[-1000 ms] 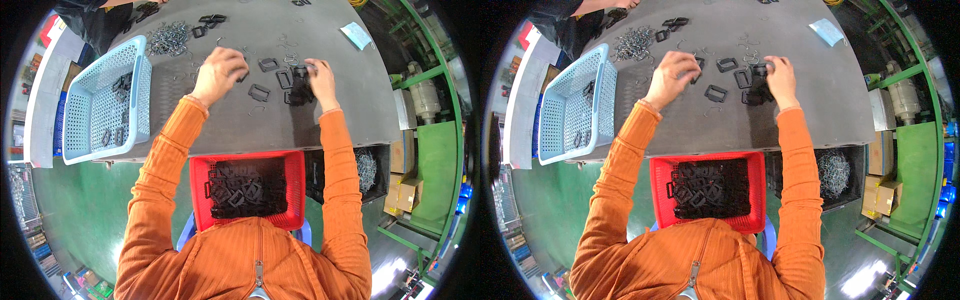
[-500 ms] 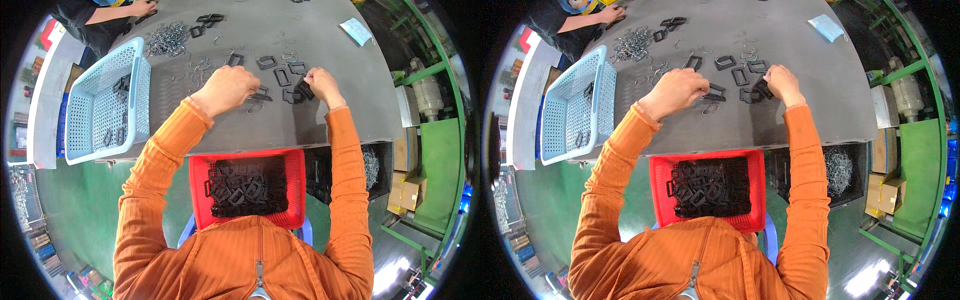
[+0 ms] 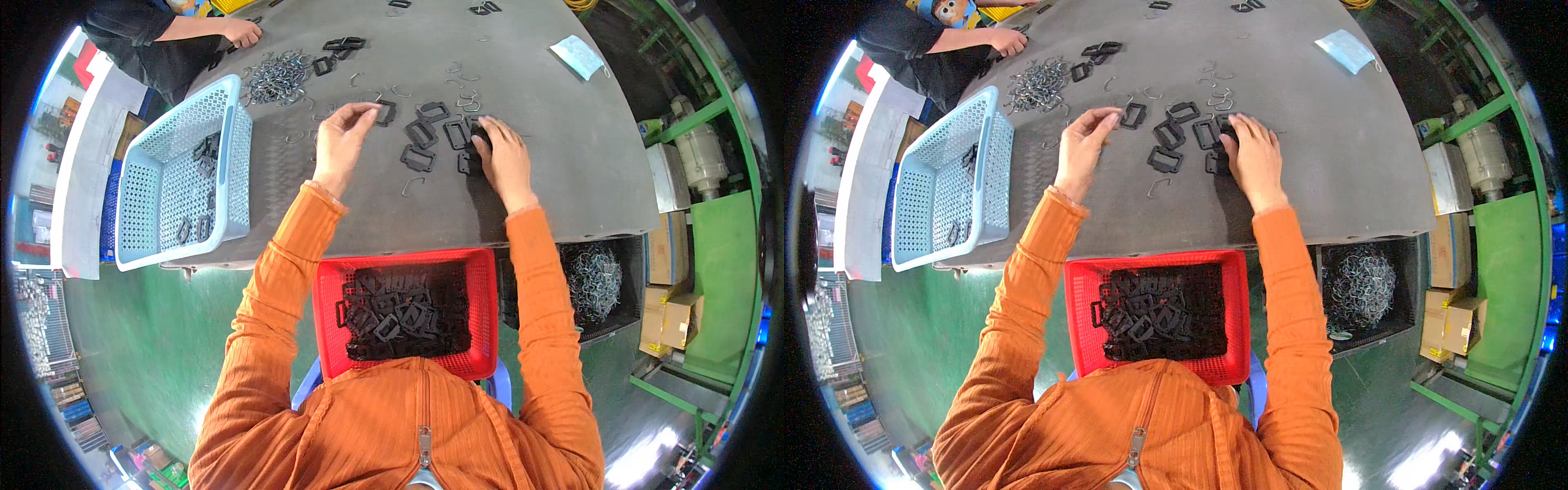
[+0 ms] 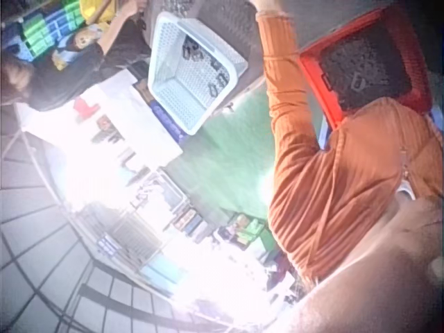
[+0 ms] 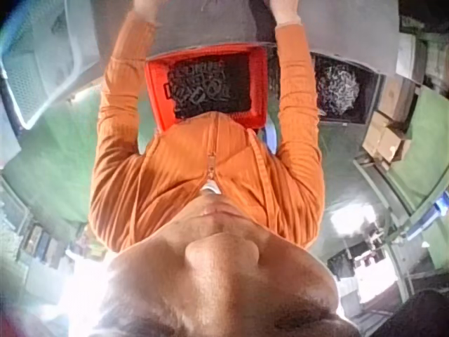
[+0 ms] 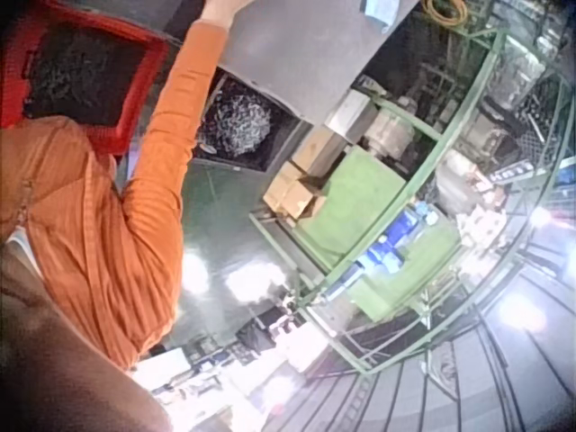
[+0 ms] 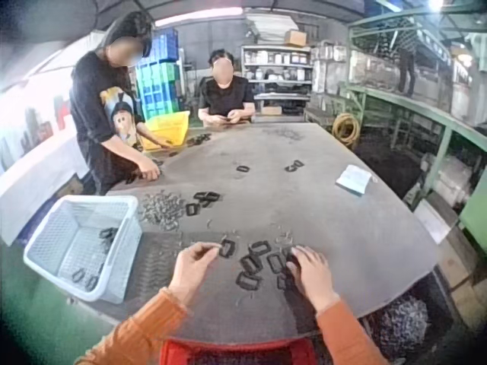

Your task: The person picks up metal hooks and plastic buckles from a table and joins them together by hand, placing the assembled units into a red basket.

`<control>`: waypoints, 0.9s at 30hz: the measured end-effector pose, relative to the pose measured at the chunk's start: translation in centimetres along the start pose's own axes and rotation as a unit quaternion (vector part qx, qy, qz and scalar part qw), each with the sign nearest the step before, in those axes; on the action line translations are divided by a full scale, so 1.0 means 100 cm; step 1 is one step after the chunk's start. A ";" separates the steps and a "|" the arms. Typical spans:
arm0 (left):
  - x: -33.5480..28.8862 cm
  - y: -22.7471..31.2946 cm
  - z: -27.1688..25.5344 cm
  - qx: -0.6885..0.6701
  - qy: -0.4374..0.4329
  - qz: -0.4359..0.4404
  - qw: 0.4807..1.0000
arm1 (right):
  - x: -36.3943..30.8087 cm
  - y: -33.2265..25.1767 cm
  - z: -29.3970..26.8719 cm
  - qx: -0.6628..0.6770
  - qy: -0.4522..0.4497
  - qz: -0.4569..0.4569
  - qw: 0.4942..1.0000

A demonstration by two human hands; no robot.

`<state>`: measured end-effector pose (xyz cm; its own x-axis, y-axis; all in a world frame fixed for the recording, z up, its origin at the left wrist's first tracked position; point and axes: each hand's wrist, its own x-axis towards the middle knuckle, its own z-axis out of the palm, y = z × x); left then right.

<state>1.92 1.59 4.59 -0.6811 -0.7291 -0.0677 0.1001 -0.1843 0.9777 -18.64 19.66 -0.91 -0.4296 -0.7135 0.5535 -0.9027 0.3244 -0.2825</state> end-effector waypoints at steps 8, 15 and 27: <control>-0.054 -0.037 0.024 0.527 0.005 0.281 0.802 | -0.013 -0.040 0.005 -0.065 0.038 0.106 0.992; -0.027 -0.027 -0.011 0.633 0.133 0.299 0.702 | -0.056 -0.057 -0.034 0.015 -0.077 0.026 0.997; -0.044 -0.050 0.049 0.532 -0.059 0.373 0.758 | -0.036 -0.061 -0.009 0.044 -0.040 0.052 0.997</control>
<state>0.89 8.97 1.03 -0.7893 -0.2939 0.5391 -0.1101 0.9315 0.3466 -11.62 20.78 -0.52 -0.5137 -0.7278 0.4543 -0.8469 0.3455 -0.4042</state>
